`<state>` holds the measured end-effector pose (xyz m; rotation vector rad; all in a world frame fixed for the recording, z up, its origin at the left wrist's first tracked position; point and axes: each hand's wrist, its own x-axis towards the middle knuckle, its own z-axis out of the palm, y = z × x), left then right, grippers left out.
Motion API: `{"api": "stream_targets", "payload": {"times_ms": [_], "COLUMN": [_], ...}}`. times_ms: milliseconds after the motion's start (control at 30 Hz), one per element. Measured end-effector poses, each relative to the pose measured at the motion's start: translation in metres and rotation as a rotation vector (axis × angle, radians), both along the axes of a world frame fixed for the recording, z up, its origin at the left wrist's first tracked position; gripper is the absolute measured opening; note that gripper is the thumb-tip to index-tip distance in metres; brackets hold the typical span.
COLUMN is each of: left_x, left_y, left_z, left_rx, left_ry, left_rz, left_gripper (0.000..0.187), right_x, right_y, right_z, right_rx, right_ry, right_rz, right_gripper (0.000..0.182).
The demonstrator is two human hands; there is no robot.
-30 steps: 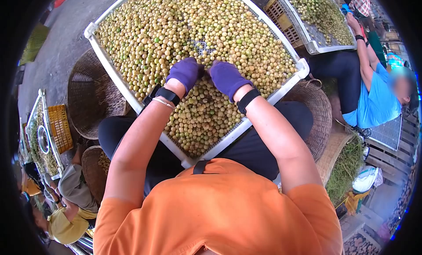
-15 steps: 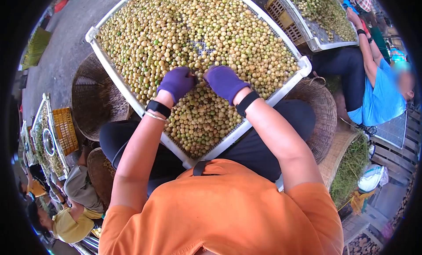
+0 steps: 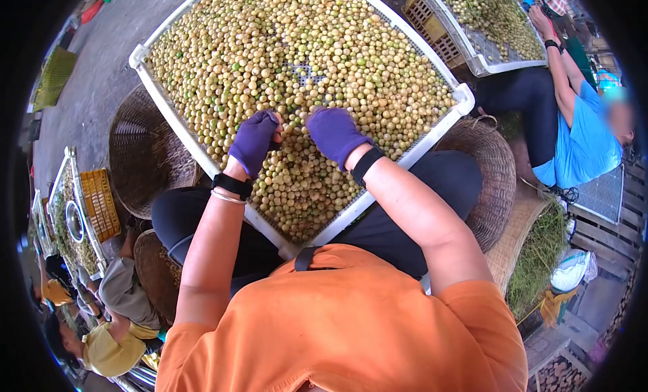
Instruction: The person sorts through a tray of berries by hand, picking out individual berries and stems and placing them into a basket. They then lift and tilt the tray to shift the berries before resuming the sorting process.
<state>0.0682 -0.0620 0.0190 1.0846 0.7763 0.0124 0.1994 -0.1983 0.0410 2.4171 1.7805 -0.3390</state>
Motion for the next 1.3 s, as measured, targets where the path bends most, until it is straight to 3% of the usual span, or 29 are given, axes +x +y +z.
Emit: {"api": "stream_targets", "payload": {"times_ms": [67, 167, 200, 267, 300, 367, 467, 600, 700, 733, 867, 1000, 1200, 1300], "left_x": [0.000, 0.001, 0.007, 0.006, 0.002, -0.002, 0.006, 0.005, 0.003, 0.001, -0.002, 0.002, 0.000, 0.002], "left_y": [-0.001, -0.002, -0.008, -0.018, -0.024, -0.033, -0.044, -0.049, -0.050, -0.051, -0.051, -0.049, -0.039, -0.036], "left_z": [0.007, -0.012, -0.032, -0.028, -0.026, -0.015, 0.012, 0.005, 0.004, 0.000, -0.009, 0.000, 0.006, 0.004], "left_rx": [-0.031, 0.174, 0.556, 0.866, 1.019, 1.067, 1.199, 1.343, 1.336, 1.334, 1.323, 1.267, 1.177, 1.123], "left_ry": [0.000, 0.035, 0.105, 0.018, -0.024, 0.017, 0.187, 0.164, 0.163, 0.148, 0.140, 0.259, 0.261, 0.229], "left_rz": [0.079, 0.037, 0.000, -0.132, -0.196, -0.402, -0.709, -0.706, -0.663, -0.652, -0.653, -0.768, -0.812, -0.741], "left_gripper": [0.016, 0.017, 0.017, 0.018, 0.018, 0.021, 0.025, 0.020, 0.019, 0.019, 0.019, 0.018, 0.020, 0.020], "right_x": [-0.003, -0.002, 0.001, 0.015, 0.024, 0.037, 0.061, 0.063, 0.053, 0.052, 0.046, 0.034, 0.038, 0.045], "right_y": [0.001, 0.001, -0.001, -0.009, -0.012, -0.020, -0.031, -0.034, -0.026, -0.024, -0.013, -0.005, -0.006, -0.007], "right_z": [-0.001, -0.008, -0.008, -0.004, 0.000, 0.019, 0.022, 0.013, 0.009, 0.005, -0.017, -0.027, -0.024, -0.015], "right_rx": [-0.044, -0.010, 0.090, 0.291, 0.306, 0.415, 0.364, 0.427, 0.363, 0.328, 0.204, -0.008, 0.056, 0.236], "right_ry": [-0.013, 0.006, 0.146, 0.428, 0.590, 0.726, 0.875, 0.617, 0.719, 0.539, 0.284, 0.066, 0.171, 0.468], "right_rz": [0.003, -0.029, -0.106, -0.251, -0.450, -0.717, -0.956, -0.721, -0.619, -0.436, -0.085, -0.058, -0.135, -0.271], "right_gripper": [0.016, 0.015, 0.014, 0.015, 0.020, 0.024, 0.029, 0.028, 0.027, 0.023, 0.013, 0.016, 0.015, 0.016]}}
